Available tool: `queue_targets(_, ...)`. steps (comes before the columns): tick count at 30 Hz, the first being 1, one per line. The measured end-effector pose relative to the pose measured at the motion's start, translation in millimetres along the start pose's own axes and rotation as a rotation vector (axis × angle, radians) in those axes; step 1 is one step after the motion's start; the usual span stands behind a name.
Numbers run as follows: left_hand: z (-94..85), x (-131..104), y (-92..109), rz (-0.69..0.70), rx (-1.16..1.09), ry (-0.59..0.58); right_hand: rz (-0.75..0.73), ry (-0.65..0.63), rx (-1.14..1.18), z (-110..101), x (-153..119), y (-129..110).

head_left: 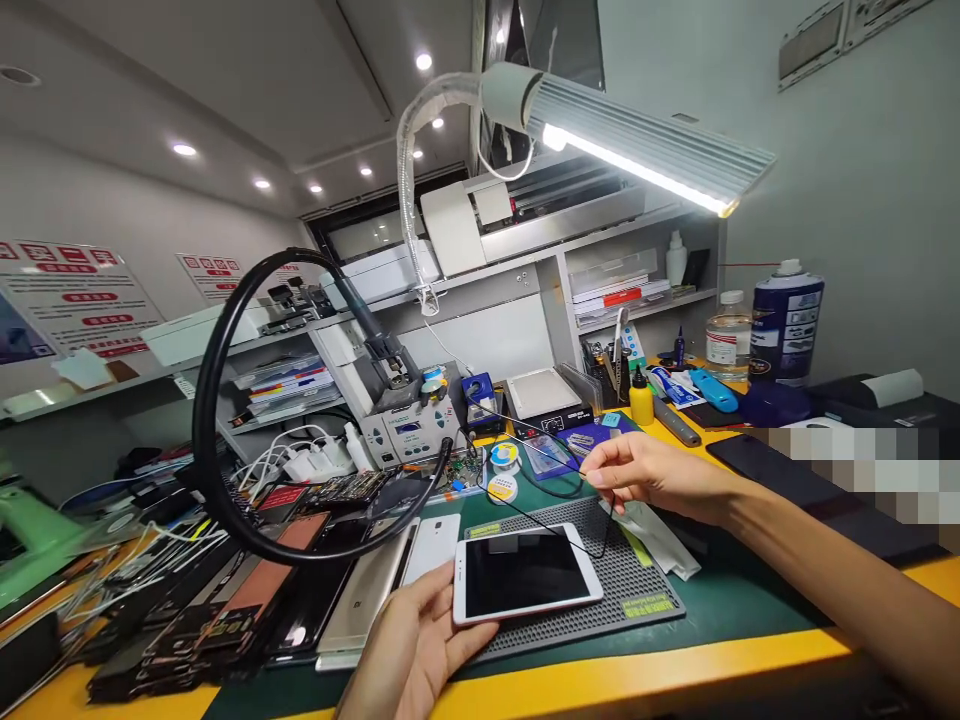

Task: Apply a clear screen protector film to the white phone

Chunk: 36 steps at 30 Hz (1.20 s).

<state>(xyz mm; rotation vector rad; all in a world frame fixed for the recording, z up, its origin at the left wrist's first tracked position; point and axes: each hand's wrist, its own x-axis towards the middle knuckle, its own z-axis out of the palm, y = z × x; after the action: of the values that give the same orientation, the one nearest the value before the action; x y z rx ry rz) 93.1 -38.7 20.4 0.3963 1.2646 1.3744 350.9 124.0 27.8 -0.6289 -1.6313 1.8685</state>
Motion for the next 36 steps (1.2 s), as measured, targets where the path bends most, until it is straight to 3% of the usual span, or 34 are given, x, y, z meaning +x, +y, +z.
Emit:
queue_targets(4, -13.6, -8, 15, 0.144, 0.464, -0.022, 0.001, 0.014, -0.025, 3, 0, 2)
queue_targets(6, -22.3, -8, 21, 0.174, 0.559, 0.006, 0.007, 0.026, -0.025, 4, 1, 4)
queue_targets(15, -61.3, 16, 49, 0.168, 0.375, 0.200, 0.040, 0.045, -0.049, 16, 8, 10)
queue_targets(20, -54.7, 44, 53, 0.107, 0.274, 0.226, 0.018, 0.017, -0.046, 16, 5, 14)
queue_targets(24, -46.6, 54, 50, 0.189, 0.253, 0.203, 0.007, 0.038, -0.054, 14, 2, 12)
queue_targets(31, -35.9, 29, 45, 0.574, 0.340, 0.005, -0.006, 0.060, -0.032, 18, 1, 10)
queue_targets(36, -24.6, 8, 39, 0.663, 0.329, -0.125, -0.034, 0.030, 0.052, 19, -3, 4)
